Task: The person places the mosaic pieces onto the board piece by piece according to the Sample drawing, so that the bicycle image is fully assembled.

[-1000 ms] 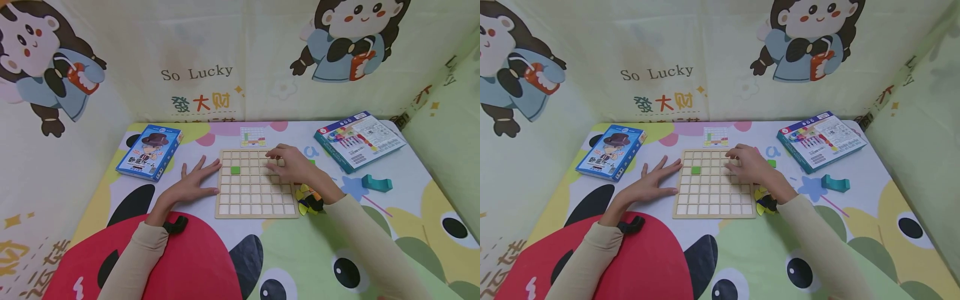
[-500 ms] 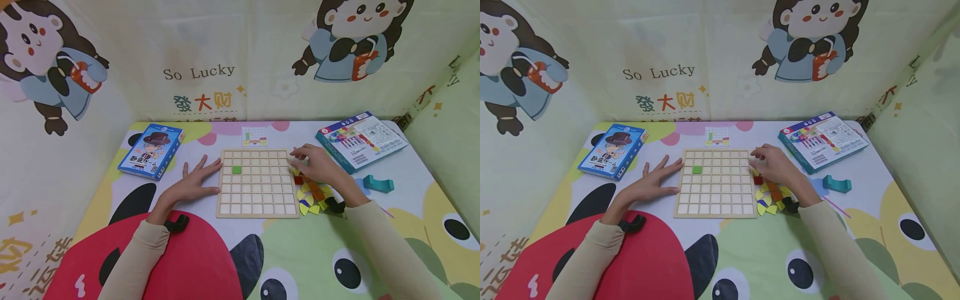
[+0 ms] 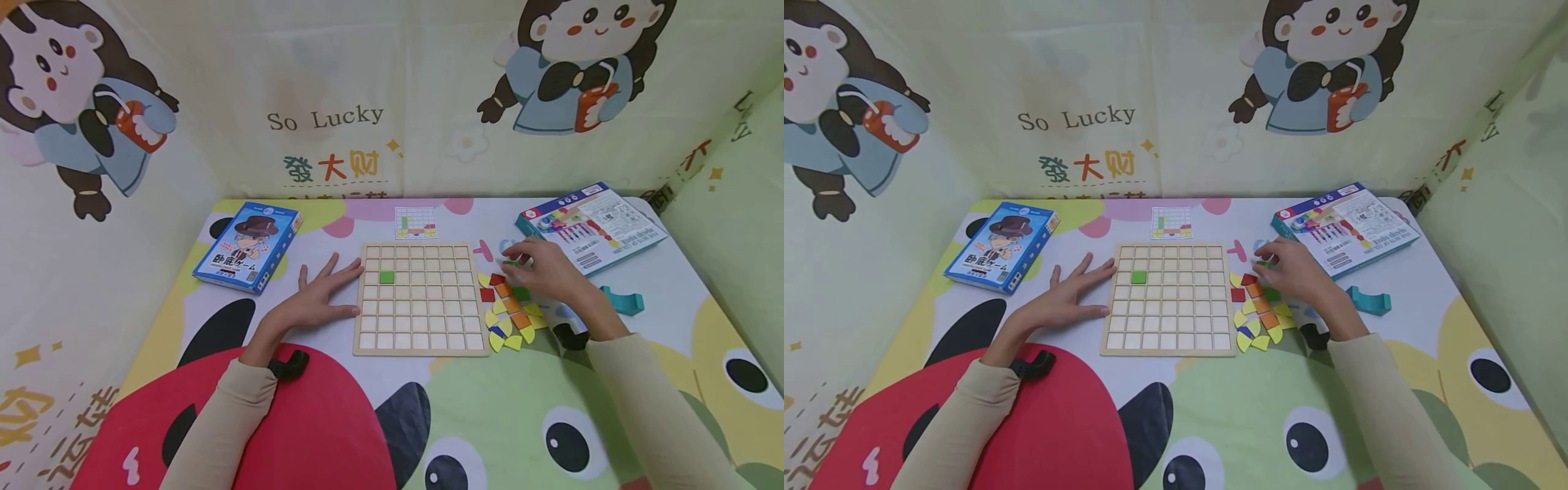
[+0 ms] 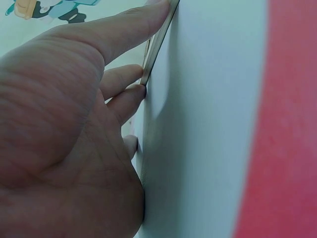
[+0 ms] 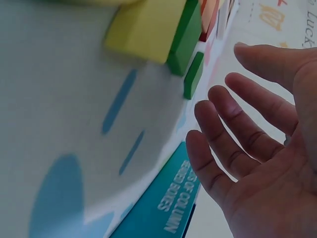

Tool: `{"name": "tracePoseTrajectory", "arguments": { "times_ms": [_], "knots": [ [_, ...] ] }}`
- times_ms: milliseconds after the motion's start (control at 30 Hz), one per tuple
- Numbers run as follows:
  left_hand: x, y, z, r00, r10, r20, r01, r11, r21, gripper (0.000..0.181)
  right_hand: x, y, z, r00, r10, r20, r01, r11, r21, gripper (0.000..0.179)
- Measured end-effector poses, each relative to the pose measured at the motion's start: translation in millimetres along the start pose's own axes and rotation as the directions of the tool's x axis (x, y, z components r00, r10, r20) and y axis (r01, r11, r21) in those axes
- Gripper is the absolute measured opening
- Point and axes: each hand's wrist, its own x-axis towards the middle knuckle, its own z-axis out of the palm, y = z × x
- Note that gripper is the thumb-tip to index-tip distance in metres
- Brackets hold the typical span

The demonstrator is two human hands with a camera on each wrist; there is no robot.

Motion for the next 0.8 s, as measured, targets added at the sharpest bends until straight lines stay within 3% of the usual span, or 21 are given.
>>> {"name": "tracePoseTrajectory", "arguments": {
  "times_ms": [800],
  "knots": [
    [-2.1, 2.4, -0.9, 1.000, 0.001, -0.007, -0.001, 1.000, -0.008, 0.088, -5.6, 15, -1, 0.990, 0.124, 0.071, -0.120, 0.991, -0.052, 0.039]
  ]
}}
